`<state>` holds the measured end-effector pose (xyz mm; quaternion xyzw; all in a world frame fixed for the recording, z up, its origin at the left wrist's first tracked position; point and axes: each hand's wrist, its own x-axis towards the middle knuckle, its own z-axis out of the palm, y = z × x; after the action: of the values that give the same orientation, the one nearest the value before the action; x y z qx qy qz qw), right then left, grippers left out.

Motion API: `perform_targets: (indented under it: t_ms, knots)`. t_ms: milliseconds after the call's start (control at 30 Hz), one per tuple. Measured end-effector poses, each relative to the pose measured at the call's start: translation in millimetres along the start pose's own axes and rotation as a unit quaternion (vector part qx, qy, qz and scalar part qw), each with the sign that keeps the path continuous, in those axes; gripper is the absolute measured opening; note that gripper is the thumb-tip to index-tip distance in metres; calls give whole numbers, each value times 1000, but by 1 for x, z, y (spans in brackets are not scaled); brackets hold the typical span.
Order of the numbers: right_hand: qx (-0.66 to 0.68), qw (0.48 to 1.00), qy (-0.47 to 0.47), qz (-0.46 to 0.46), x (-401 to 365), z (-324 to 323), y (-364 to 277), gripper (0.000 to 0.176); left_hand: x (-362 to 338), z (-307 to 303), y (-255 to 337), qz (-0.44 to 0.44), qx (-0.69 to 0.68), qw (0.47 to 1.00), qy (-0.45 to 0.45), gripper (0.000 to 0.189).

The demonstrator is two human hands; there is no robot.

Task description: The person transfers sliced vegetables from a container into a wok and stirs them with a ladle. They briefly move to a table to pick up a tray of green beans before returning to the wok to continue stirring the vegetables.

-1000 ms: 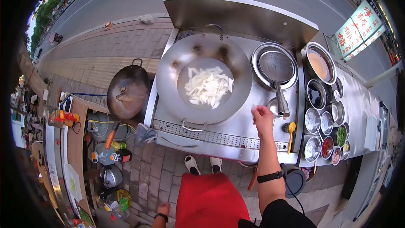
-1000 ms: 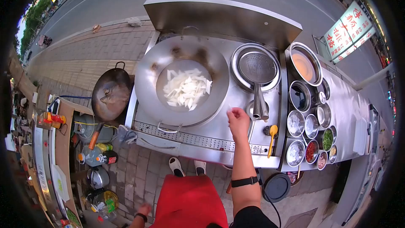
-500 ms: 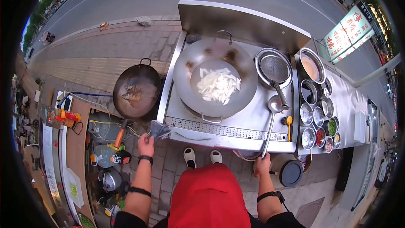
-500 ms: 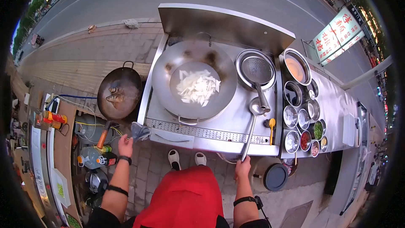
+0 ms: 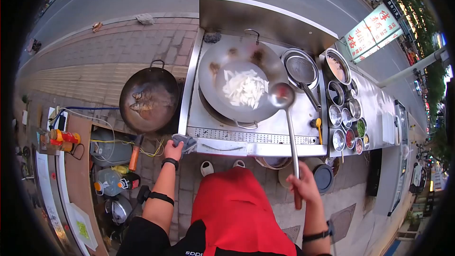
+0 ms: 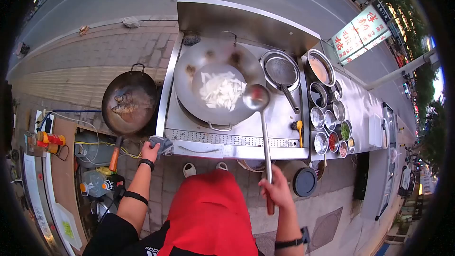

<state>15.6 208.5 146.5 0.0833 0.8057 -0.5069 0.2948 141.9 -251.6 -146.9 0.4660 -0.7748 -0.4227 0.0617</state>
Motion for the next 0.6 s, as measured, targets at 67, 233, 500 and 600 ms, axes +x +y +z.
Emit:
perform_targets:
  t_ms: [67, 233, 500, 600]
  knots:
    - [-292, 953, 18, -76, 31, -19, -15, 52, 9, 9, -16, 27, 20, 999, 13, 27]
    - [-634, 748, 74, -182, 57, -44, -33, 58, -33, -59, 41, -228, -422, 867, -136, 28]
    - [-502, 822, 61, -262, 189, 12, 5, 62, -124, -95, 52, -251, -666, 664, -227, 36]
    - [-353, 888, 35, -291, 220, 20, -4, 61, -150, -84, 62, -218, -646, 698, -221, 38]
